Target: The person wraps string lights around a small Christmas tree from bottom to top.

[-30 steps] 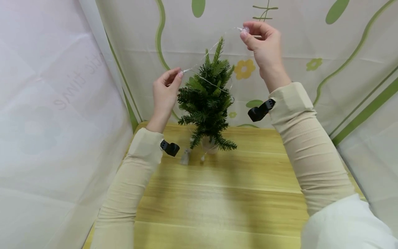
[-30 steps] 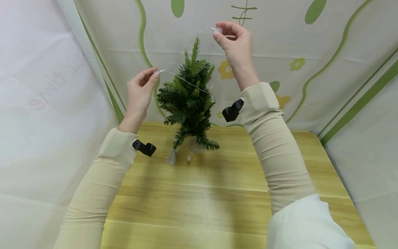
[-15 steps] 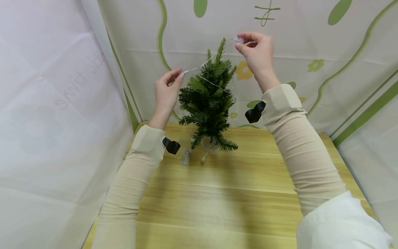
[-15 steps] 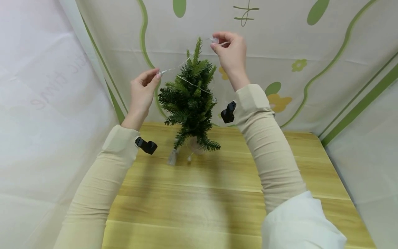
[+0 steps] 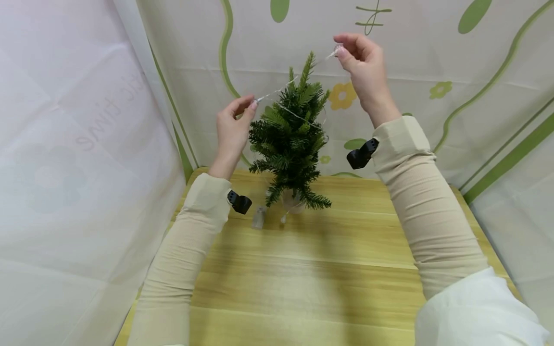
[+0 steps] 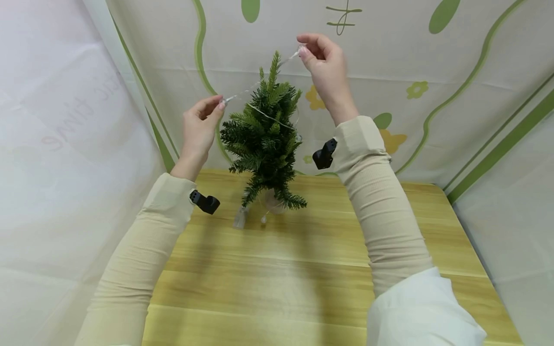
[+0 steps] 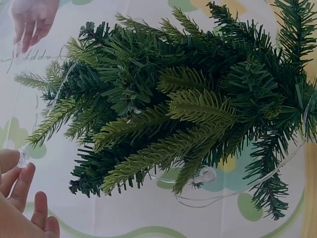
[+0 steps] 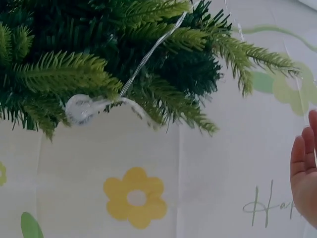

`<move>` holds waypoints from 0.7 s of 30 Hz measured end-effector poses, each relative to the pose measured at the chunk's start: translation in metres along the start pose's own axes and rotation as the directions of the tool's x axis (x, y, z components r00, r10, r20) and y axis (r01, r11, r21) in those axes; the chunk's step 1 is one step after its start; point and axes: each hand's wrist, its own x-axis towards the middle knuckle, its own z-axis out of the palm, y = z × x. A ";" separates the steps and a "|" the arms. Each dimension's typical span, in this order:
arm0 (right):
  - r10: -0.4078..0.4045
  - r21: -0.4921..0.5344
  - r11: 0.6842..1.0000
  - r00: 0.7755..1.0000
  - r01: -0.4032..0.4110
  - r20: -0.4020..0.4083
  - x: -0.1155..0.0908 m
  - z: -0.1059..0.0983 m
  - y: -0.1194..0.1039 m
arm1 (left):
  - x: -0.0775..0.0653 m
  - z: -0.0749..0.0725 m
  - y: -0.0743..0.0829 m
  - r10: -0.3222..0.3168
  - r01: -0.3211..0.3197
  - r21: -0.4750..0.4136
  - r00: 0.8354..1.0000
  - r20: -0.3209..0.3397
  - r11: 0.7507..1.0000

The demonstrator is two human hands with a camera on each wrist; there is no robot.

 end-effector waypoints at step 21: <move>0.217 -0.039 0.974 0.970 -0.222 -0.110 -0.003 0.018 -0.010 | -0.005 0.005 0.000 0.020 -0.019 -0.012 0.999 0.025 1.000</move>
